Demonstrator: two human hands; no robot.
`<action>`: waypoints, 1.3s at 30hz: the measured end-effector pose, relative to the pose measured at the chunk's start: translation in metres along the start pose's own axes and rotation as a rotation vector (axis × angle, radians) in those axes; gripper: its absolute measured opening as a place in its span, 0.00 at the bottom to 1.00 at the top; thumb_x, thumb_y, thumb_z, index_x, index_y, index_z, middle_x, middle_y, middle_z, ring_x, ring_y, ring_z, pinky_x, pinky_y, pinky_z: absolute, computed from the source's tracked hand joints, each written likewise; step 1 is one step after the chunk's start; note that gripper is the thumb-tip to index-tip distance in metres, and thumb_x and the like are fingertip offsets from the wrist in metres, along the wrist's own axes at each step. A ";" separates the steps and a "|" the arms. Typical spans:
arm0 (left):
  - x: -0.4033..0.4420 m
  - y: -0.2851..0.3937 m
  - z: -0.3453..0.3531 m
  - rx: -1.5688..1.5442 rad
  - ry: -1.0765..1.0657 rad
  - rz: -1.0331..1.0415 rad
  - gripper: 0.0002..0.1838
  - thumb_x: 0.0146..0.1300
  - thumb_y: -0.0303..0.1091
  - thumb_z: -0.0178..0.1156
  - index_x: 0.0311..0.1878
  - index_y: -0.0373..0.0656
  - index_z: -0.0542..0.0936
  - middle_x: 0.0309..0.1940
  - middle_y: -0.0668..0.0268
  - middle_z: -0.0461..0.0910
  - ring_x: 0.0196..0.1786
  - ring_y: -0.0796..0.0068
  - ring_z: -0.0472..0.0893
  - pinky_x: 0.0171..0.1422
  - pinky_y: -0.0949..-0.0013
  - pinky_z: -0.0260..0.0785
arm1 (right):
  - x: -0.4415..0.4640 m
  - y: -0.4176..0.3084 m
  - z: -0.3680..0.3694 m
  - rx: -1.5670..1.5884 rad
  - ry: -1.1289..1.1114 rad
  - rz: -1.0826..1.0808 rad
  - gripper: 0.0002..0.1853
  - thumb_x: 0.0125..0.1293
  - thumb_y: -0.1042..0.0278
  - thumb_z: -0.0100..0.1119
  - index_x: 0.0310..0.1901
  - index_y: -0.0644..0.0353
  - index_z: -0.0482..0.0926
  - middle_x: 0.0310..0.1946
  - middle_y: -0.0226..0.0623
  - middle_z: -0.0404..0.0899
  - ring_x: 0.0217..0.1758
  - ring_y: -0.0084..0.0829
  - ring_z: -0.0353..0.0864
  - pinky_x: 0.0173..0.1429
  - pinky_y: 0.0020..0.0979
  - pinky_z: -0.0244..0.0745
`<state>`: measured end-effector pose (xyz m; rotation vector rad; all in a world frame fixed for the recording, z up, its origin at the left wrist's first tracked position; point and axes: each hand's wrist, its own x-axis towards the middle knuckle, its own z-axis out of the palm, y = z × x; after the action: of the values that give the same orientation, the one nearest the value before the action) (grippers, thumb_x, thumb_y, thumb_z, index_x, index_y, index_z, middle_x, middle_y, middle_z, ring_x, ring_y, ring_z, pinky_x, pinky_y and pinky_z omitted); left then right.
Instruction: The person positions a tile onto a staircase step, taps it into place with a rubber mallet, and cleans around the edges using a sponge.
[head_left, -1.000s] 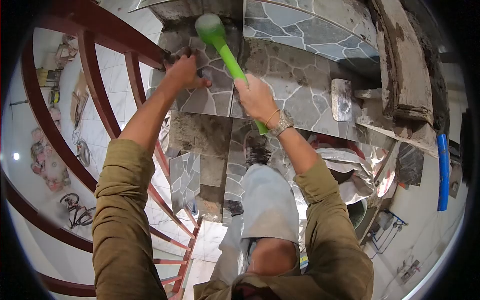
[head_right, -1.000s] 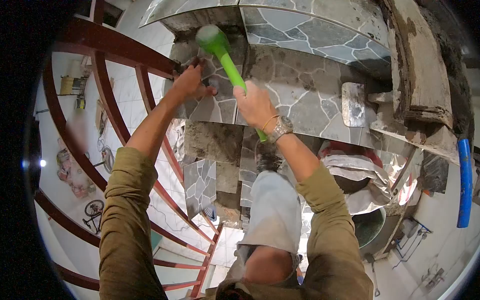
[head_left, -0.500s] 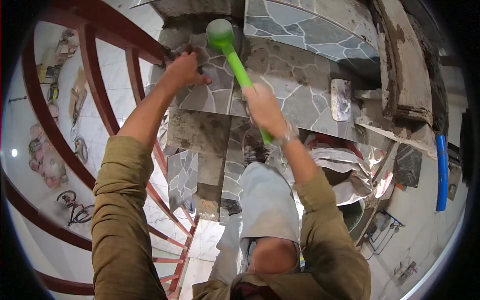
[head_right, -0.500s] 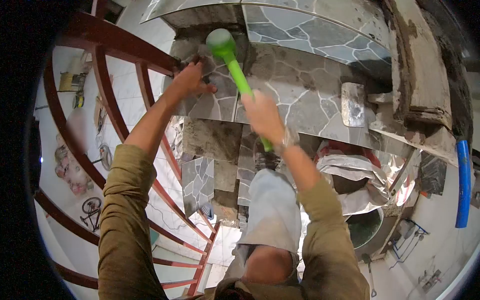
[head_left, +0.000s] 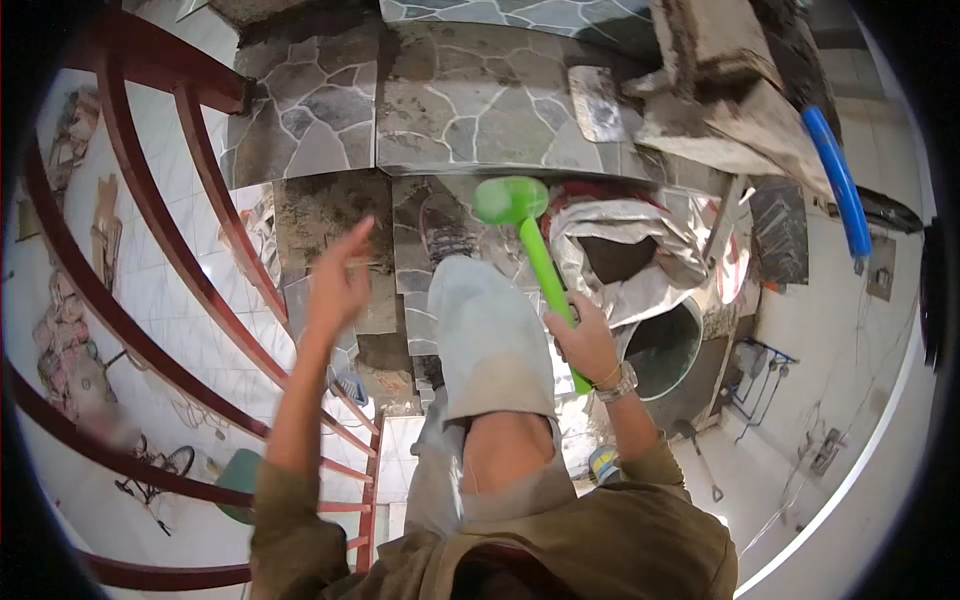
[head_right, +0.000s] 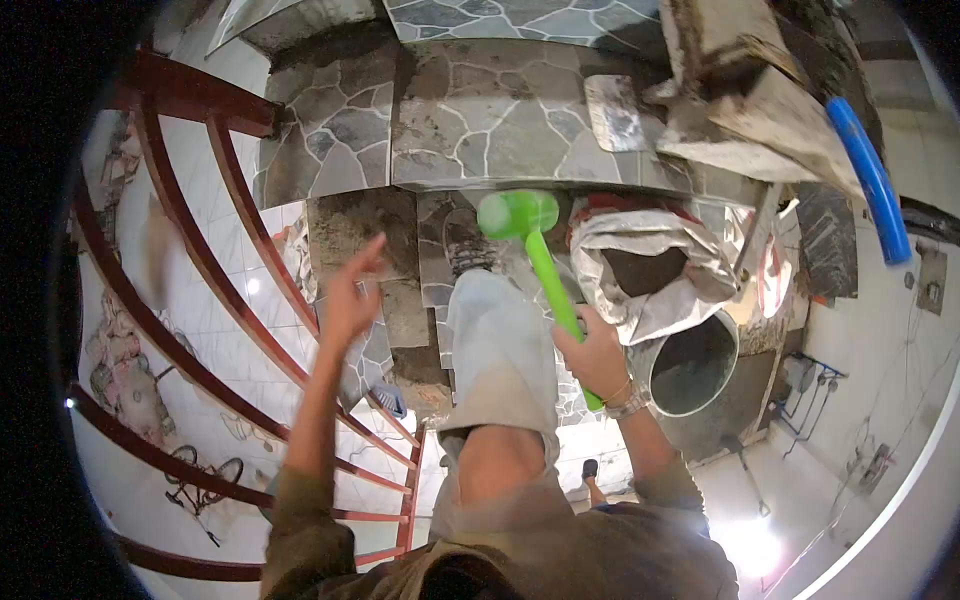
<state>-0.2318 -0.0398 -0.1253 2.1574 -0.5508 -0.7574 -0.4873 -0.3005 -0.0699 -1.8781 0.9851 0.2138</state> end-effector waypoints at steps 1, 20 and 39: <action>-0.042 -0.032 0.032 0.162 0.001 0.217 0.47 0.52 0.24 0.59 0.79 0.48 0.57 0.73 0.42 0.62 0.75 0.46 0.63 0.77 0.57 0.57 | -0.012 0.012 -0.002 0.104 -0.113 0.180 0.17 0.62 0.61 0.65 0.44 0.66 0.77 0.23 0.40 0.80 0.21 0.28 0.81 0.28 0.33 0.75; -0.405 -0.138 0.143 0.325 -0.491 -0.331 0.26 0.67 0.54 0.47 0.37 0.42 0.87 0.37 0.45 0.84 0.43 0.42 0.83 0.56 0.45 0.73 | 0.209 -0.001 -0.061 -0.514 0.532 -0.382 0.19 0.63 0.52 0.56 0.40 0.63 0.77 0.36 0.58 0.80 0.43 0.62 0.79 0.47 0.55 0.73; 0.097 0.082 -0.255 0.454 1.060 -0.465 0.49 0.58 0.57 0.63 0.78 0.47 0.54 0.67 0.40 0.68 0.70 0.45 0.70 0.73 0.51 0.61 | 0.034 -0.221 -0.317 -1.016 0.635 -0.551 0.25 0.68 0.47 0.55 0.34 0.68 0.80 0.28 0.53 0.81 0.32 0.50 0.82 0.42 0.48 0.74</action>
<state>-0.0012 -0.0144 0.0402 2.7330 0.3864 0.3996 -0.3900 -0.5328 0.2255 -3.2002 0.7394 -0.3022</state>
